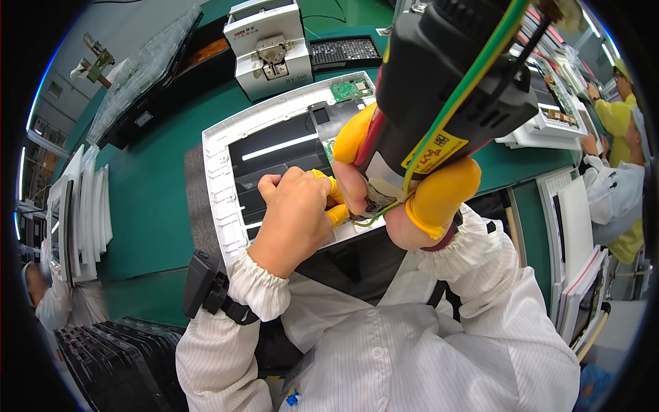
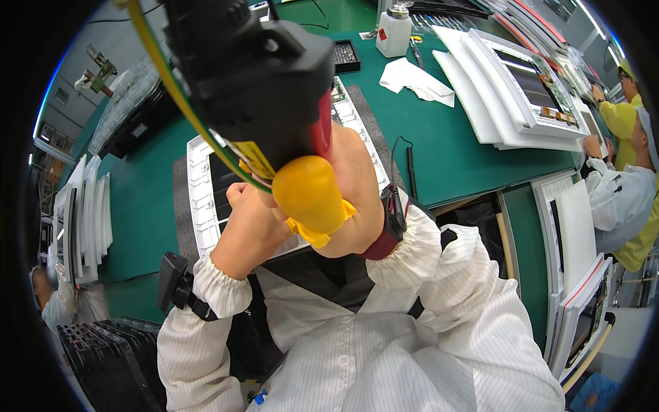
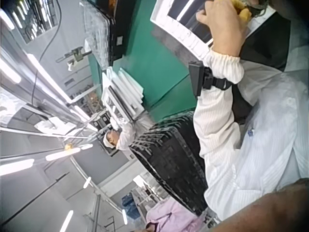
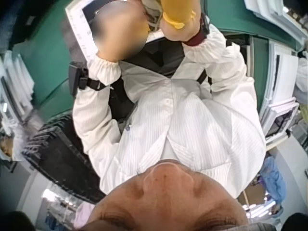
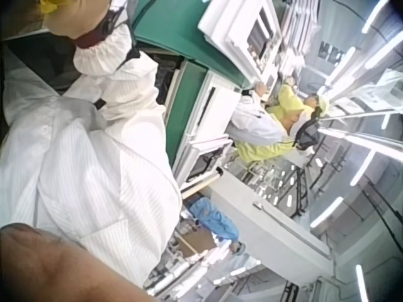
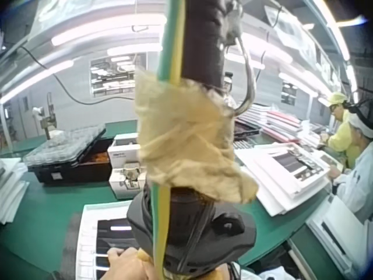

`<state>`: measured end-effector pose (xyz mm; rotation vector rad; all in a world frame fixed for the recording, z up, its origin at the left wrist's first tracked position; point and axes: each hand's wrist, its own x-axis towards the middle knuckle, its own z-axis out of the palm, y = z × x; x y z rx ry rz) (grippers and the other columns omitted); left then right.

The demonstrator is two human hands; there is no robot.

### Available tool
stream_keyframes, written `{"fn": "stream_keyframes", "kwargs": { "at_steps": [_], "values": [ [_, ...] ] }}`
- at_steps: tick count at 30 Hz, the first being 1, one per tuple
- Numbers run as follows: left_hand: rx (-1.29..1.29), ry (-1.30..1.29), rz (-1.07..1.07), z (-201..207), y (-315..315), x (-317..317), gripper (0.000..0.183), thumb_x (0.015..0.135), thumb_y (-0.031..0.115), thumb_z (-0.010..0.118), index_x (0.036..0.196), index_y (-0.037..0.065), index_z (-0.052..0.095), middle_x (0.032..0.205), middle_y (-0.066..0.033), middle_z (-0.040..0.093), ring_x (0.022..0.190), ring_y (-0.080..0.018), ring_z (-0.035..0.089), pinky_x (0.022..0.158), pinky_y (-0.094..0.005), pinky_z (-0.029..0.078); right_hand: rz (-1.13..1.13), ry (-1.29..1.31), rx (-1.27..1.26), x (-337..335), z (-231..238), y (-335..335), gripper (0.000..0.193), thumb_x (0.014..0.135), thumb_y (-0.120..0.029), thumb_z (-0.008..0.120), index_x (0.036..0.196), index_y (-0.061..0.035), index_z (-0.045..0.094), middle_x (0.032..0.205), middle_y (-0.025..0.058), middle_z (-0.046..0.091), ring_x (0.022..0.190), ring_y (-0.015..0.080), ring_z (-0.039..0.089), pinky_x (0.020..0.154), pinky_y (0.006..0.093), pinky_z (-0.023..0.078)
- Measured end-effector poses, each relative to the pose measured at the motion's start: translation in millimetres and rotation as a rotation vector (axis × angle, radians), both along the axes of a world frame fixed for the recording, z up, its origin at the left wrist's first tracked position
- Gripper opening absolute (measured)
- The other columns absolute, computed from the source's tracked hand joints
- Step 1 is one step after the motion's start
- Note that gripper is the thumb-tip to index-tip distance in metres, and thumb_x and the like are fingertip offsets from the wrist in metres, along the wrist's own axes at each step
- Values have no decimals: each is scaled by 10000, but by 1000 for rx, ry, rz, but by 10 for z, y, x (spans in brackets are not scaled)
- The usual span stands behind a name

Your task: Using an electric screwdriver and hands to assemble components on a printed circuit board within a plastic housing.

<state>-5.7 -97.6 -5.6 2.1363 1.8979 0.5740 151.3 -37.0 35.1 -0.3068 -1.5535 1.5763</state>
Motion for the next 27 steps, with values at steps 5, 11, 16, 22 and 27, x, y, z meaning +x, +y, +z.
{"fn": "stream_keyframes", "kwargs": {
  "at_steps": [5, 11, 16, 22, 27],
  "values": [
    [7, -2, -9, 38, -9, 11, 93, 753, 48, 743, 844, 57, 727, 787, -81, 634, 916, -263, 567, 921, -506, 327, 31, 90, -39, -35, -22, 26, 475, 929, -380, 520, 1222, -7, 542, 784, 79, 614, 591, 122, 568, 566, 239, 452],
    [-56, 5, 3, 75, 18, 26, 124, 757, 80, 761, 881, 70, 752, 773, -84, 638, 905, -259, 568, 904, -476, 322, 79, 333, -138, -41, 23, 126, 353, 945, -254, 588, 1196, -8, 558, 785, 81, 622, 591, 128, 580, 564, 239, 455],
    [-123, 7, 33, 179, 14, 73, 140, 806, 168, 797, 915, 82, 788, 831, -55, 692, 849, -202, 546, 907, -392, 291, 187, 395, -45, 452, 380, 684, 794, 946, -688, 467, 1284, 29, 516, 826, 100, 621, 621, 164, 625, 570, 264, 521],
    [-116, 17, 25, 219, -15, 65, 154, 810, 161, 793, 935, 73, 776, 838, -58, 676, 865, -210, 548, 914, -393, 310, -105, 282, -86, 607, 629, 884, 626, 998, -554, 504, 1237, 23, 539, 763, 59, 604, 576, 127, 599, 532, 243, 507],
    [-111, 9, 42, 258, -81, 94, 213, 793, 160, 813, 979, 84, 743, 936, -50, 675, 951, -235, 573, 1018, -432, 292, -415, -138, 89, 574, 393, 1351, 391, 967, -335, 680, 1180, -47, 523, 801, 19, 599, 624, 72, 549, 562, 220, 447]
  ]
}}
